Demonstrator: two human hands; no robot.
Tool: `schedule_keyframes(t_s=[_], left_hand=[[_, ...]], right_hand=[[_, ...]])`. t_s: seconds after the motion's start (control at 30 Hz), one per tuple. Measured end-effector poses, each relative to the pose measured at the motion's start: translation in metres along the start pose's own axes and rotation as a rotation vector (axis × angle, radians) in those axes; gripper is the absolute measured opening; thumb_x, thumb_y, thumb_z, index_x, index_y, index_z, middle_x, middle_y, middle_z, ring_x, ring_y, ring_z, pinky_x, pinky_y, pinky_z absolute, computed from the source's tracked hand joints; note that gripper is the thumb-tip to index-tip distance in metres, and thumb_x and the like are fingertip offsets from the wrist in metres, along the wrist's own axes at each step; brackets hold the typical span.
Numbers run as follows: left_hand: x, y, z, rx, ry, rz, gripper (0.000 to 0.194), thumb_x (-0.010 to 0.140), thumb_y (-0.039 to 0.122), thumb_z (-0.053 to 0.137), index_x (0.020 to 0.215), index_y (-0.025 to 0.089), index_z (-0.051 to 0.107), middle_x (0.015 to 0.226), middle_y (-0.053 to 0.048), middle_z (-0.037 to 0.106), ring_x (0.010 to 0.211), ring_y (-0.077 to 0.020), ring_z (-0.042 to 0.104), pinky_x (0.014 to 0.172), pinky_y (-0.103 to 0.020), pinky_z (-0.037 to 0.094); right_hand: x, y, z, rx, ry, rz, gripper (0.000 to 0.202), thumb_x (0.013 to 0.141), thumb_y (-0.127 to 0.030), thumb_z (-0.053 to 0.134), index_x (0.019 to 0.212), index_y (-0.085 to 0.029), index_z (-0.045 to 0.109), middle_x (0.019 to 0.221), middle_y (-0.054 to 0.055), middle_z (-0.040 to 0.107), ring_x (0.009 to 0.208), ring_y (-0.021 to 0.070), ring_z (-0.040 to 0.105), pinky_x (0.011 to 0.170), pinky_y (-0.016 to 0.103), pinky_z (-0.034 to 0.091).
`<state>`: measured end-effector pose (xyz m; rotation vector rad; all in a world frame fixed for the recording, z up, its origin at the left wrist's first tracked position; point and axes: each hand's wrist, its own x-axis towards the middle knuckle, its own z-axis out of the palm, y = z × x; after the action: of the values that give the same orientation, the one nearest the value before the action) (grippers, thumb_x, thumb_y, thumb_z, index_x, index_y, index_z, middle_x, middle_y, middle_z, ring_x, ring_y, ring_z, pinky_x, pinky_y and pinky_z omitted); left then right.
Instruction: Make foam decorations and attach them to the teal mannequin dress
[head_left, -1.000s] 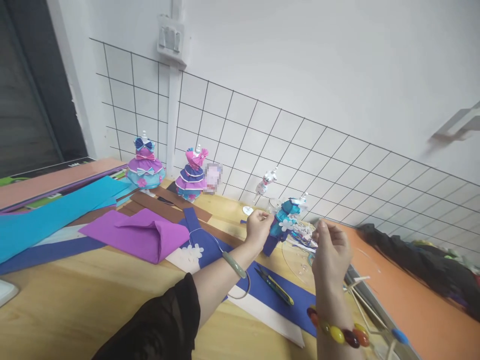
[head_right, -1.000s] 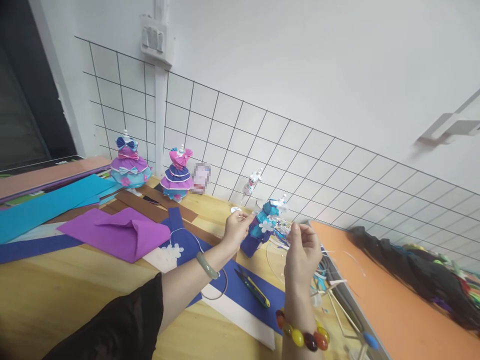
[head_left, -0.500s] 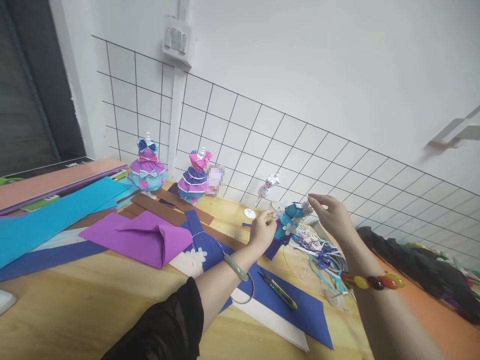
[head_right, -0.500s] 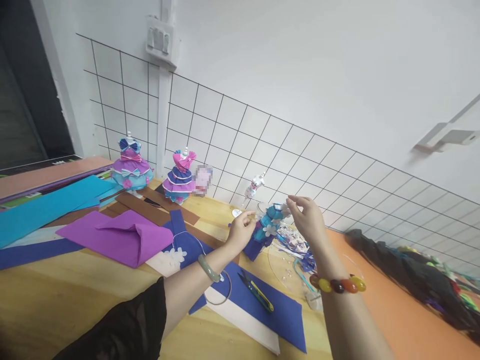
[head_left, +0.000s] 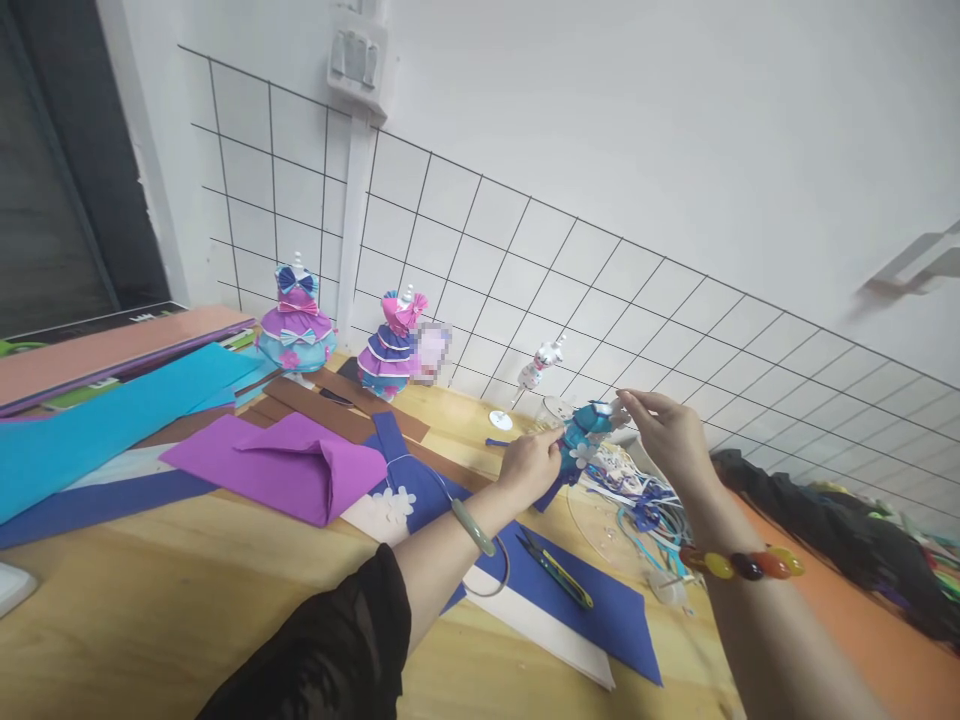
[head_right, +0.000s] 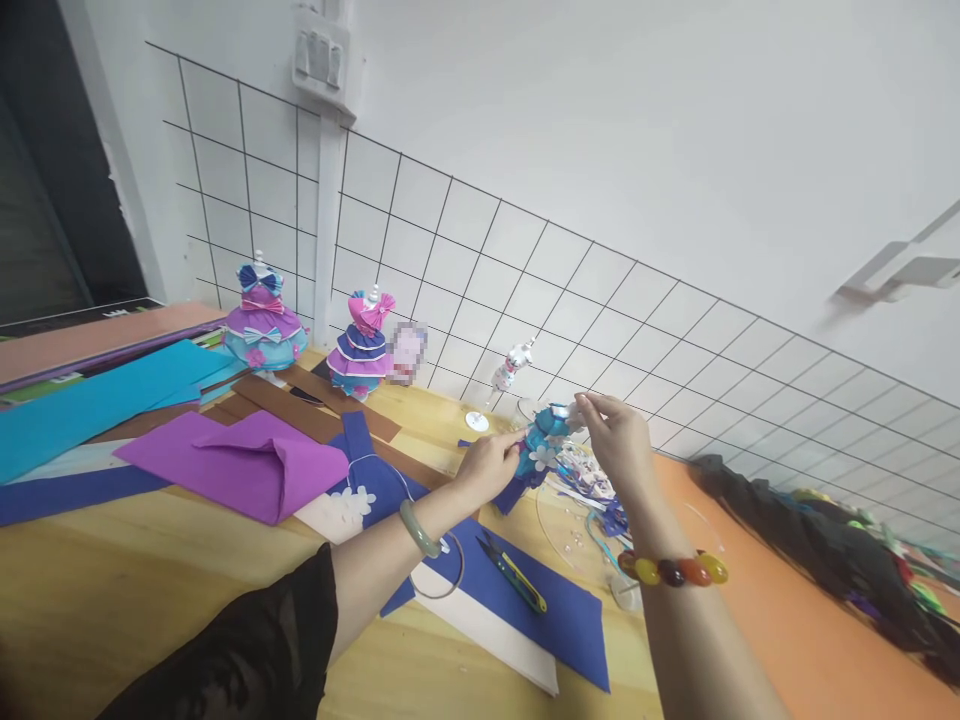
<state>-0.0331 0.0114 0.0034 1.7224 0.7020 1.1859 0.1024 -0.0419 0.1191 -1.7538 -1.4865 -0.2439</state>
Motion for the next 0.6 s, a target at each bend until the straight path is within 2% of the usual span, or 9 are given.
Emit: schedule_keyframes(t_s=[0.23, 0.4, 0.5, 0.6], left_hand=[[0.001, -0.002, 0.001, -0.003, 0.021, 0.014, 0.033, 0.076, 0.017, 0.045, 0.104, 0.024, 0.063, 0.098, -0.006, 0.065, 0.092, -0.0195, 0.056, 0.087, -0.029, 0.038], [0.003, -0.001, 0.0, -0.046, 0.107, 0.013, 0.031, 0.076, 0.014, 0.045, 0.098, 0.022, 0.064, 0.088, -0.006, 0.066, 0.082, -0.0173, 0.058, 0.079, -0.027, 0.041], [0.007, -0.003, 0.0, -0.166, 0.168, -0.081, 0.022, 0.074, 0.017, 0.05, 0.089, 0.021, 0.065, 0.078, -0.004, 0.065, 0.075, -0.0149, 0.057, 0.072, -0.024, 0.042], [0.012, -0.006, 0.001, -0.404, 0.172, -0.288, 0.018, 0.072, 0.026, 0.055, 0.087, 0.018, 0.061, 0.07, -0.002, 0.06, 0.057, -0.0094, 0.052, 0.055, -0.019, 0.04]], right_hand=[[-0.003, -0.004, 0.0, 0.015, -0.006, 0.022, 0.033, 0.076, -0.045, 0.05, 0.075, -0.018, 0.069, 0.069, 0.004, 0.069, 0.074, 0.0206, 0.062, 0.07, 0.031, 0.043], [-0.003, -0.002, -0.002, 0.006, 0.008, 0.041, 0.033, 0.076, -0.045, 0.051, 0.076, -0.018, 0.069, 0.073, 0.005, 0.069, 0.074, 0.021, 0.062, 0.068, 0.03, 0.043], [-0.004, -0.003, -0.003, 0.021, 0.005, 0.055, 0.031, 0.075, -0.045, 0.052, 0.074, -0.018, 0.069, 0.076, 0.005, 0.069, 0.077, 0.0213, 0.062, 0.069, 0.03, 0.043], [-0.006, -0.004, -0.005, 0.035, 0.009, 0.056, 0.03, 0.074, -0.044, 0.053, 0.076, -0.019, 0.069, 0.079, 0.005, 0.069, 0.083, 0.022, 0.061, 0.07, 0.03, 0.043]])
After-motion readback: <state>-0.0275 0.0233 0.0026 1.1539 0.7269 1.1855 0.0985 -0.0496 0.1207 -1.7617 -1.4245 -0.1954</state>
